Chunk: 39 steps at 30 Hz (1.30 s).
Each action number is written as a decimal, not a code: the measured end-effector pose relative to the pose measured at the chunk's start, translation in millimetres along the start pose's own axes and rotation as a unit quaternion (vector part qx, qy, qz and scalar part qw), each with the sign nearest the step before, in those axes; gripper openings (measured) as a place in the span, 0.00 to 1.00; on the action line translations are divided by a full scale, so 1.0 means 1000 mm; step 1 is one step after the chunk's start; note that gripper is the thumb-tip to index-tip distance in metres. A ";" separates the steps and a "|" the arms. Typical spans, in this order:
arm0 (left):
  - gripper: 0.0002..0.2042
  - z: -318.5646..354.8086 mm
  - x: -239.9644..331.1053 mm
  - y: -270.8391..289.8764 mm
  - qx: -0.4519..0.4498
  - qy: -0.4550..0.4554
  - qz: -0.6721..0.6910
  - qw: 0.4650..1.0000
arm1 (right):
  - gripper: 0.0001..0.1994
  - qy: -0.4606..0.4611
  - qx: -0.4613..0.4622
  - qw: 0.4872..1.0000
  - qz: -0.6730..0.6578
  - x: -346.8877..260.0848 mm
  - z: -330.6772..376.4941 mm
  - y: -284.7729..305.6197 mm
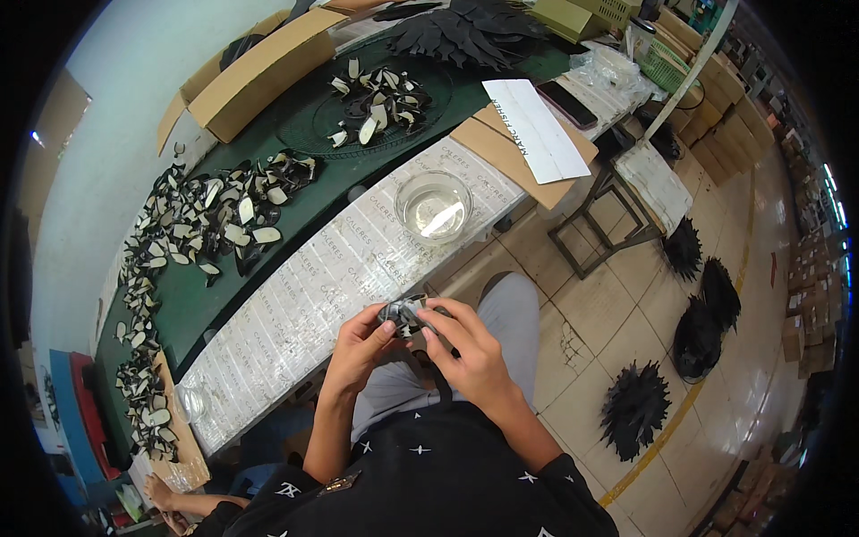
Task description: The person picks up shoe heel parts from the table, dips an applicator into a dish of liquid, and applies the liquid onto the heel pieces by hand.
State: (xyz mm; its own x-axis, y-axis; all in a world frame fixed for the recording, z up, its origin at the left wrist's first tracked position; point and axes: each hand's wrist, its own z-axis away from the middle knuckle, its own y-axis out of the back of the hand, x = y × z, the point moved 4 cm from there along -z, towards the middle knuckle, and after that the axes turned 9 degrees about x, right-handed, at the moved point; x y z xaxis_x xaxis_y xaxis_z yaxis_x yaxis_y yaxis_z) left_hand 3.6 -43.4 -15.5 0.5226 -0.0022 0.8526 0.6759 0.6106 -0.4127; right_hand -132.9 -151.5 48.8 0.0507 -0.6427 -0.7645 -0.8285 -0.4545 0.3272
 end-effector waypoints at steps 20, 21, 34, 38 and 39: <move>0.16 -0.005 -0.005 0.006 -0.021 0.037 0.064 0.997 | 0.11 -0.165 0.072 0.981 -0.068 0.007 -0.004 0.023; 0.16 -0.005 -0.006 0.007 -0.025 0.034 0.069 0.997 | 0.11 -0.165 0.072 0.981 -0.069 0.007 -0.004 0.023; 0.16 -0.003 -0.007 0.005 -0.006 0.025 0.037 0.999 | 0.11 -0.109 0.014 0.993 -0.051 0.002 -0.004 0.014; 0.16 -0.003 -0.009 0.007 -0.009 0.016 0.007 1.000 | 0.11 -0.062 -0.012 0.998 -0.019 0.001 -0.003 0.006; 0.15 -0.003 -0.009 0.007 -0.014 0.014 -0.007 1.000 | 0.11 -0.062 -0.013 0.998 -0.019 0.002 -0.003 0.005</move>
State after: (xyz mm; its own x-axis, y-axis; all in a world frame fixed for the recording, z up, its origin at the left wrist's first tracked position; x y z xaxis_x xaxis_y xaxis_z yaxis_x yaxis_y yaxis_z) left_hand 5.4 -41.7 -27.6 0.5270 -0.0336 0.8492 0.6974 0.5881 -0.4095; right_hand -135.6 -156.9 50.9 0.0116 -0.5440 -0.8390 -0.8129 -0.4937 0.3089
